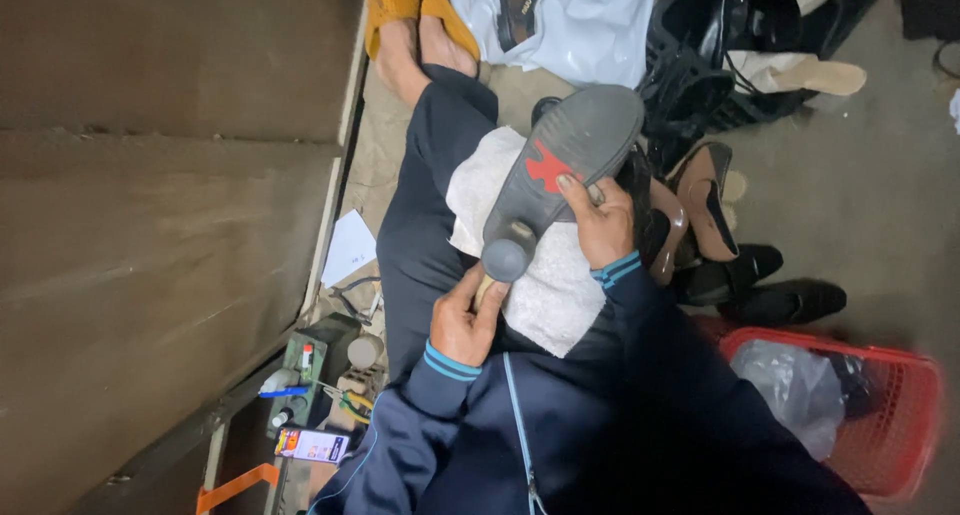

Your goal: The person sits on the floor and uses a rubber mallet to tap the sole of a grey slip-on shoe resting on a white cloth. They then switch to a brown Nike slide sandal and continue tapping the sole with the mallet.

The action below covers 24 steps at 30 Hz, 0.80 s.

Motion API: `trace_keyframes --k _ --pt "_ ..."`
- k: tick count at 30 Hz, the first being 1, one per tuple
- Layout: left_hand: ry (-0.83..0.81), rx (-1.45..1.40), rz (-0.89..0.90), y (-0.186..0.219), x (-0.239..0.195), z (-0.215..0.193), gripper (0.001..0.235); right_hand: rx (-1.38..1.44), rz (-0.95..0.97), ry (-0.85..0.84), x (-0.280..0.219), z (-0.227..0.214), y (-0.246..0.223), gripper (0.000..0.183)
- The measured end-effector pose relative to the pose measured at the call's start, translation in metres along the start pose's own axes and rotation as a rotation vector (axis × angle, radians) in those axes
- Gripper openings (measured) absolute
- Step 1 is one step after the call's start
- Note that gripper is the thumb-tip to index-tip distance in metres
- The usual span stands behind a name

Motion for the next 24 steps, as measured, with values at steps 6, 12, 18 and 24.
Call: trace_keyframes --k 6,12,18,24 --pt "-0.028 -0.017 -0.032 0.015 0.002 -0.003 0.033 -0.028 -0.012 0.014 -0.001 -0.002 -0.005 0.051" --pt "-0.042 0.041 -0.028 0.010 0.004 -0.002 0.040 -0.078 -0.034 0.014 0.004 -0.003 0.049 0.052" --pt "0.019 -0.048 0.029 0.014 -0.002 -0.001 0.037 0.001 -0.014 0.034 -0.006 -0.010 -0.004 0.044" --pt "0.008 -0.078 0.015 -0.015 -0.007 0.007 0.037 0.025 -0.004 0.043 -0.009 -0.009 -0.015 0.044"
Point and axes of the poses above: each hand's wrist, its own x-axis towards the middle knuckle, its own z-axis out of the palm, y = z × x, the point moved 4 cm from there along x, towards the middle knuckle, and after that the axes turned 3 degrees about -z, right-handed, at the moved point
